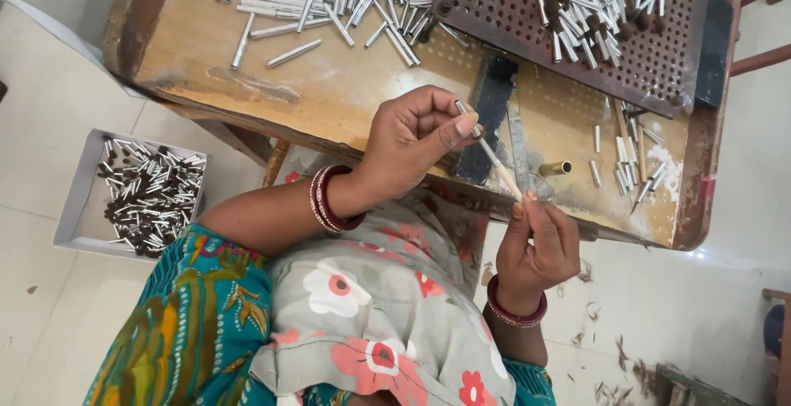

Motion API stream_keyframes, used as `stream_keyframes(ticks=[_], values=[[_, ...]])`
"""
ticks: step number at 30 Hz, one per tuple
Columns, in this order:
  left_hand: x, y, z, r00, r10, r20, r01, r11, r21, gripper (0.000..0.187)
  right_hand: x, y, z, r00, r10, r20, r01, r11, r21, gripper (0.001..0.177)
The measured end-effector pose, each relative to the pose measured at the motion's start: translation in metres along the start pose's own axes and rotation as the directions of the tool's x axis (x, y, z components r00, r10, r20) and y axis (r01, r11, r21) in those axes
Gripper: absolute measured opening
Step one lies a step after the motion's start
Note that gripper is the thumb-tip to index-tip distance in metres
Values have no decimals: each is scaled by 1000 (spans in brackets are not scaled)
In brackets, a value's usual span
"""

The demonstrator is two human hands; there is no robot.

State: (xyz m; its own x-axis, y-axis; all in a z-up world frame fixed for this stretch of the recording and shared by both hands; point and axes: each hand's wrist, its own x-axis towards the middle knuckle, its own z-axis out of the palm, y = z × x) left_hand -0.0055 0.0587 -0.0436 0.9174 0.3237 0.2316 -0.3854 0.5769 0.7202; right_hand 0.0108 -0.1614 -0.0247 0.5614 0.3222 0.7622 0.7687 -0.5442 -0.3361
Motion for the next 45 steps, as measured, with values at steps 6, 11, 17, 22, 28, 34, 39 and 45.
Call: stream_keyframes(ticks=[6, 11, 17, 22, 28, 34, 39, 45], values=[[-5, -3, 5, 999, 36, 25, -39, 992, 123, 16, -4, 1, 0, 1000, -3, -4, 3, 1000, 3, 15], [-8, -4, 8, 1000, 10, 20, -13, 983, 181, 14, -3, 35, -3, 1000, -8, 27, 6, 998, 70, 13], [-15, 4, 15, 985, 163, 64, -170, 976, 135, 12, 16, 70, -4, 973, 226, -56, -229, 971, -68, 18], [-20, 8, 32, 941, 96, 323, -178, 956, 233, 16, 17, 8, 7, 997, 29, 65, -51, 928, 369, 39], [-25, 21, 41, 904, 180, 387, -343, 845, 409, 18, -5, 7, 18, 997, 77, 0, -71, 924, 375, 33], [-31, 23, 43, 969, -88, 229, -2, 931, 364, 17, -5, 0, 15, 994, 93, 49, -105, 898, 428, 32], [-32, 15, 34, 952, 157, 263, -267, 846, 462, 18, -10, 1, 18, 995, 79, 56, -95, 887, 452, 33], [-29, 19, 35, 957, 104, 272, -185, 939, 290, 20, -8, 3, 22, 992, 125, 33, -126, 870, 478, 37]])
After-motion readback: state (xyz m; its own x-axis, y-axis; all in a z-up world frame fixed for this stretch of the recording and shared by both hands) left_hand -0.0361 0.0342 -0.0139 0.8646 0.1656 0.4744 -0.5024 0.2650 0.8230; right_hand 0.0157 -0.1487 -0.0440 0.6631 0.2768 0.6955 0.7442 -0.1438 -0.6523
